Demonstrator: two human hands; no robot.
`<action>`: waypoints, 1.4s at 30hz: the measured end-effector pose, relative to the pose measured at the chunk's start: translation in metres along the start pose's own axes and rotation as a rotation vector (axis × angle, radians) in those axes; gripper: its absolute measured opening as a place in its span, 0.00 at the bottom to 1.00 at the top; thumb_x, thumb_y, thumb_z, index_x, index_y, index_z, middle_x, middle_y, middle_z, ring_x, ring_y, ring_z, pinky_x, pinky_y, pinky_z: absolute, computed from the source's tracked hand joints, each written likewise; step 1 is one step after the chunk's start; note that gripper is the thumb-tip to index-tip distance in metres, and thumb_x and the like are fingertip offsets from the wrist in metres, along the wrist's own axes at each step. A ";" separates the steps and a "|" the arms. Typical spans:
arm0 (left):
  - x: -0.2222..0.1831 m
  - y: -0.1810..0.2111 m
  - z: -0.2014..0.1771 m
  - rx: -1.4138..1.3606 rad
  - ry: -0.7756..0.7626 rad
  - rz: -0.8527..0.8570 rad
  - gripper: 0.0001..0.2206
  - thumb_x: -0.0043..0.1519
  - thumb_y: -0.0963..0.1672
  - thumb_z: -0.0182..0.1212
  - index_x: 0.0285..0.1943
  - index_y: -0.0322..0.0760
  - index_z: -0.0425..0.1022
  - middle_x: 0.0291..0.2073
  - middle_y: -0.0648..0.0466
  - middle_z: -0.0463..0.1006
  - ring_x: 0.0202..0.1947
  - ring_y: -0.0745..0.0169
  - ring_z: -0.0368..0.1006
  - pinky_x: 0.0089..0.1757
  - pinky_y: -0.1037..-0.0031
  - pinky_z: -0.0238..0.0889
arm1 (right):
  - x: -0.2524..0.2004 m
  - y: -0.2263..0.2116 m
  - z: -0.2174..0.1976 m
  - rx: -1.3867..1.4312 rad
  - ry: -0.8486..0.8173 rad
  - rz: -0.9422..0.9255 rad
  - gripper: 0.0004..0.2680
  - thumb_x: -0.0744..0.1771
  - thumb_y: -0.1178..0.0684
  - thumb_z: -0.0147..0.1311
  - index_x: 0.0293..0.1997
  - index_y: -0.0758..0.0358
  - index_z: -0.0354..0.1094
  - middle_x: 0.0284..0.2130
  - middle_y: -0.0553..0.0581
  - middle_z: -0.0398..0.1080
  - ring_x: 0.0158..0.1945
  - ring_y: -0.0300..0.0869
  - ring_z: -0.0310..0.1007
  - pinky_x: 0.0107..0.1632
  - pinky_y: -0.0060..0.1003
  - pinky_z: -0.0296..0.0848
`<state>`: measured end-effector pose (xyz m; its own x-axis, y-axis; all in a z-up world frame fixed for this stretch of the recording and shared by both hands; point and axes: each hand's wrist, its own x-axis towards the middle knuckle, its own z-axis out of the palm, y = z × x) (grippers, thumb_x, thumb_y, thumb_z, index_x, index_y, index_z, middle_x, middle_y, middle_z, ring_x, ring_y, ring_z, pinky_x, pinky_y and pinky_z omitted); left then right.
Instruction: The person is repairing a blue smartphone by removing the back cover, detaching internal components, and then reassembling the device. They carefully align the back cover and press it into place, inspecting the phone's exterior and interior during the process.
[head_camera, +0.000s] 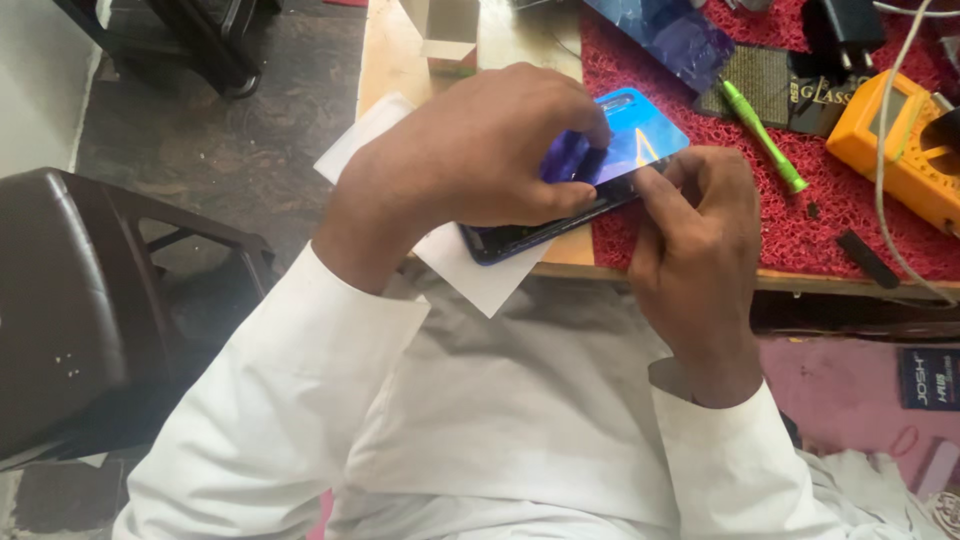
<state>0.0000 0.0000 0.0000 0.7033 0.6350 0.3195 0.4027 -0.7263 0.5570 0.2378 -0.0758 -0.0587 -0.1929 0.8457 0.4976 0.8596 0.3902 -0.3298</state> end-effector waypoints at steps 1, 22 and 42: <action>0.000 -0.001 -0.001 -0.022 -0.003 0.022 0.14 0.54 0.46 0.73 0.45 0.35 0.81 0.39 0.45 0.81 0.42 0.44 0.77 0.45 0.61 0.68 | -0.007 -0.007 0.002 0.000 -0.001 0.000 0.11 0.67 0.66 0.56 0.55 0.64 0.74 0.48 0.60 0.63 0.58 0.48 0.62 0.59 0.49 0.61; 0.002 -0.003 0.000 -0.018 -0.011 0.004 0.15 0.51 0.47 0.74 0.44 0.37 0.80 0.37 0.48 0.81 0.39 0.47 0.78 0.40 0.61 0.70 | 0.001 -0.017 -0.005 -0.043 0.065 -0.207 0.11 0.65 0.71 0.53 0.51 0.72 0.74 0.64 0.67 0.62 0.69 0.58 0.61 0.67 0.47 0.65; -0.011 0.021 0.025 0.220 0.024 -0.178 0.47 0.43 0.47 0.77 0.73 0.38 0.53 0.44 0.43 0.78 0.49 0.38 0.72 0.47 0.57 0.67 | 0.001 -0.014 -0.005 0.100 0.070 -0.186 0.14 0.63 0.74 0.50 0.52 0.73 0.73 0.65 0.66 0.62 0.67 0.59 0.64 0.66 0.47 0.70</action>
<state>0.0157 -0.0283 -0.0111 0.5967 0.7621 0.2514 0.6383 -0.6406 0.4269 0.2277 -0.0820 -0.0498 -0.3073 0.7301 0.6103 0.7604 0.5740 -0.3038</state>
